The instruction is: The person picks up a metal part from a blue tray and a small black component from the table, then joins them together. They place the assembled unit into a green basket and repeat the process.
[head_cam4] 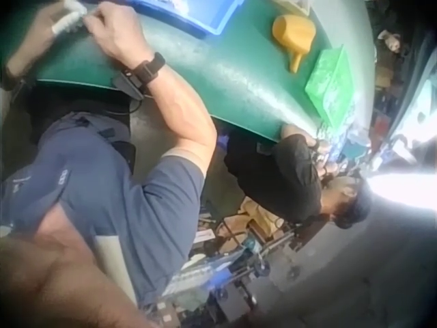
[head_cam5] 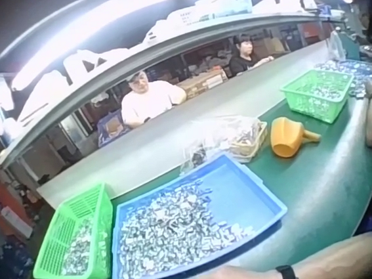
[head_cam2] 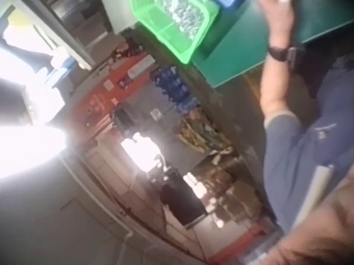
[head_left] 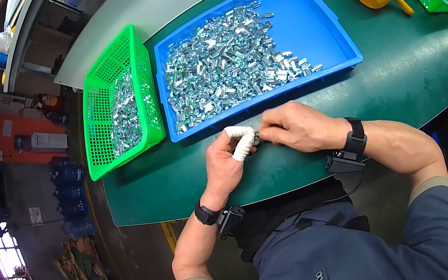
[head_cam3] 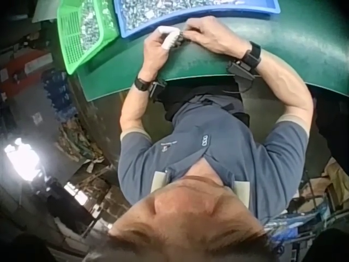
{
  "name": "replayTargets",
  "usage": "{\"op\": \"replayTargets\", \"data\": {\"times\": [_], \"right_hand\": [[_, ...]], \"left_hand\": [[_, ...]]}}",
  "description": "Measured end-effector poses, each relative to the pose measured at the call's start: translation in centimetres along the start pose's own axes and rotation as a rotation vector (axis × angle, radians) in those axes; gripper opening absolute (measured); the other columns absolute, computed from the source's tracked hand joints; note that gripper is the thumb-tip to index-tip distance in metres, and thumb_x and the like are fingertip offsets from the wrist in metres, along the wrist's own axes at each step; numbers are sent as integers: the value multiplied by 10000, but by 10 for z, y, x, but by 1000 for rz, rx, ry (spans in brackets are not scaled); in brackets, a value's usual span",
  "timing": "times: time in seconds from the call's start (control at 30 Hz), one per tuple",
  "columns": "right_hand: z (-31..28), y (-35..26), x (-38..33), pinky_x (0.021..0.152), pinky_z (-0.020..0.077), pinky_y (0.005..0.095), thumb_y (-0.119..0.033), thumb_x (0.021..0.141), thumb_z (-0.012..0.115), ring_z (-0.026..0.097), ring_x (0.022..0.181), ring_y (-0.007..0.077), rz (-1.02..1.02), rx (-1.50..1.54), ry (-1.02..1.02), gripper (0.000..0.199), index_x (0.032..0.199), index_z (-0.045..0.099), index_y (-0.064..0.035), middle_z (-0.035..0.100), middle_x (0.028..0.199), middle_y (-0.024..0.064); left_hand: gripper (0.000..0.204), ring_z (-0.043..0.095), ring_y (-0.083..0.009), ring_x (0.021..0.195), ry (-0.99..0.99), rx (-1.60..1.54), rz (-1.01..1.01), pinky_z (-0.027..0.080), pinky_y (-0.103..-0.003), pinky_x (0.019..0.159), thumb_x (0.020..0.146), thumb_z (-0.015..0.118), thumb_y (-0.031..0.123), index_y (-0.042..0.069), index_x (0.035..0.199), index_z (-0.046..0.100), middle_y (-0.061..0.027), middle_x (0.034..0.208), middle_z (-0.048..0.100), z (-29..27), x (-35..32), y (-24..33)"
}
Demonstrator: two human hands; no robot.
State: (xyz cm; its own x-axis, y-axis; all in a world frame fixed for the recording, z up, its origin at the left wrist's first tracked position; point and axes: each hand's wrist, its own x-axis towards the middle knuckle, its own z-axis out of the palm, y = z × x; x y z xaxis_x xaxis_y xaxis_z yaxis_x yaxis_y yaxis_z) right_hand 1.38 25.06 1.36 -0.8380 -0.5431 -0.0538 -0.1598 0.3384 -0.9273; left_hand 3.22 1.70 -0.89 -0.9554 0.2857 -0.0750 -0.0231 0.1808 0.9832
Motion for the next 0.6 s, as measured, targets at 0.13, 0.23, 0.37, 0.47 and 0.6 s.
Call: {"op": "replayTargets", "data": {"times": [0.13,0.23,0.37,0.47,0.6], "right_hand": [[2,0,-1,731,523,340,-146,980,662,646,751,189,-29,141,43,173,1074,645,-2,682,813,95],[6,5,-1,732,524,342,-134,978,656,647,750,186,-129,67,102,158,1061,640,-1,679,805,93],[-1,1,-1,731,522,340,-122,964,663,645,761,179,-15,19,-42,155,1054,634,0,680,824,95],[3,2,0,725,518,336,-131,965,663,640,762,172,-5,51,-30,153,1039,637,1,680,827,93],[3,0,0,708,510,331,-160,981,654,631,749,162,-76,90,78,167,1018,650,3,677,811,83]], "left_hand": [[163,683,-118,805,1,6,0,551,-260,720,1021,671,164,26,1108,680,-67,963,733,1,0,1],[160,682,-118,802,-1,17,0,550,-259,718,1020,671,160,25,1106,680,-65,963,733,2,-1,2],[156,680,-115,794,12,8,5,548,-256,713,1020,671,156,25,1102,680,-62,958,731,3,-2,2],[157,680,-114,789,1,11,19,548,-255,710,1019,674,159,24,1099,679,-60,951,729,2,-1,0],[157,682,-111,792,16,9,11,548,-255,708,1017,676,160,25,1099,679,-60,950,729,1,-1,0]]}}
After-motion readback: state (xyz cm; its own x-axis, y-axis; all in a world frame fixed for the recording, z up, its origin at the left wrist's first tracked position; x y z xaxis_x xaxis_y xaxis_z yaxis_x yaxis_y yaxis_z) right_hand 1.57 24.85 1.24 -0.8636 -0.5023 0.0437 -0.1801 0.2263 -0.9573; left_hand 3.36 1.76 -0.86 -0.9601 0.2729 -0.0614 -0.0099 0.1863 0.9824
